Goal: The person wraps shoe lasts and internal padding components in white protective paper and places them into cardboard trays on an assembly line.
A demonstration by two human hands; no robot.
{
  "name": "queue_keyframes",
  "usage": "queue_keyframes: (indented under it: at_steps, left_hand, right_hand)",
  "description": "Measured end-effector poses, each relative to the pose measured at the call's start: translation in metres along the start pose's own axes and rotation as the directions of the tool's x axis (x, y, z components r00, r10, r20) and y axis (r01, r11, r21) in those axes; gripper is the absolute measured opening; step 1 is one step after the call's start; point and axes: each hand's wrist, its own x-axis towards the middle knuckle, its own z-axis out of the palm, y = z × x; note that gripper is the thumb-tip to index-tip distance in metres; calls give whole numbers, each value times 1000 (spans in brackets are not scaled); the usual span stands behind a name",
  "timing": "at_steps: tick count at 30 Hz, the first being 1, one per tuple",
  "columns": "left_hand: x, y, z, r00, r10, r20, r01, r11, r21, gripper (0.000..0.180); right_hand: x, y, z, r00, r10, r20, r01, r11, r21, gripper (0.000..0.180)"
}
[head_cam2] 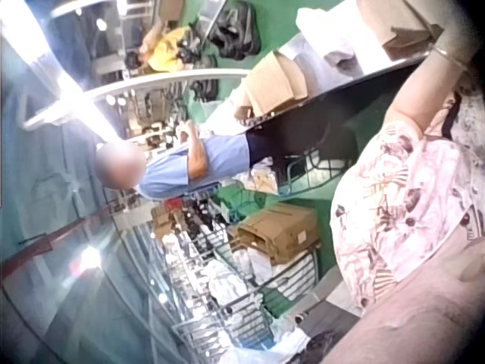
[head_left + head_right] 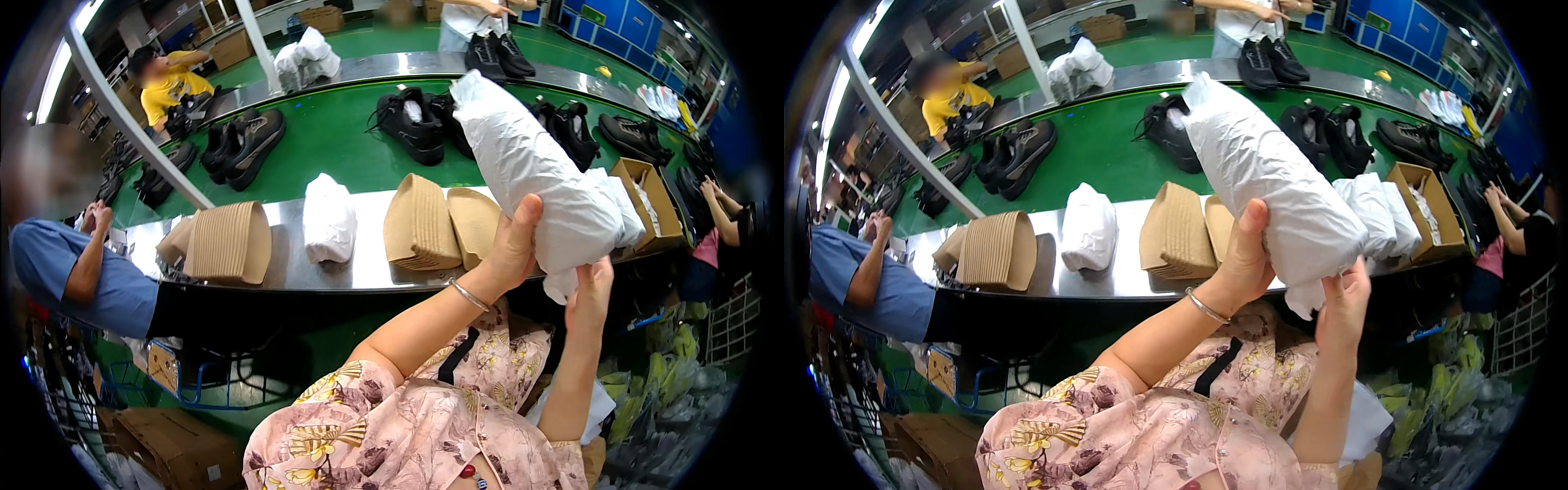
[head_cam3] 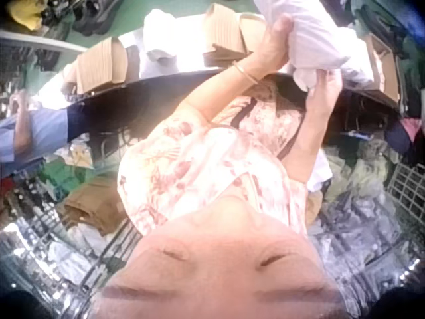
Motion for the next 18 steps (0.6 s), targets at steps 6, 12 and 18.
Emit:
queue_keyframes:
  at_steps: [6, 12, 18]
  left_hand:
    - [-12, 24, -44, 992, -127, -28, 129, 986, 102, 62]
    - [-14, 64, -54, 994, 73, -79, -63, 991, 114, 80]
    - [-20, 70, -71, 986, 122, -110, -119, 992, 34, 93]
  right_hand:
    - [11, -2, 38, 995, 61, 83, -67, 995, 74, 56]
    - [9, 8, 64, 911, 213, 355, -395, 701, 594, 59]
    - [9, 23, 100, 895, 254, 367, -446, 505, 739, 55]
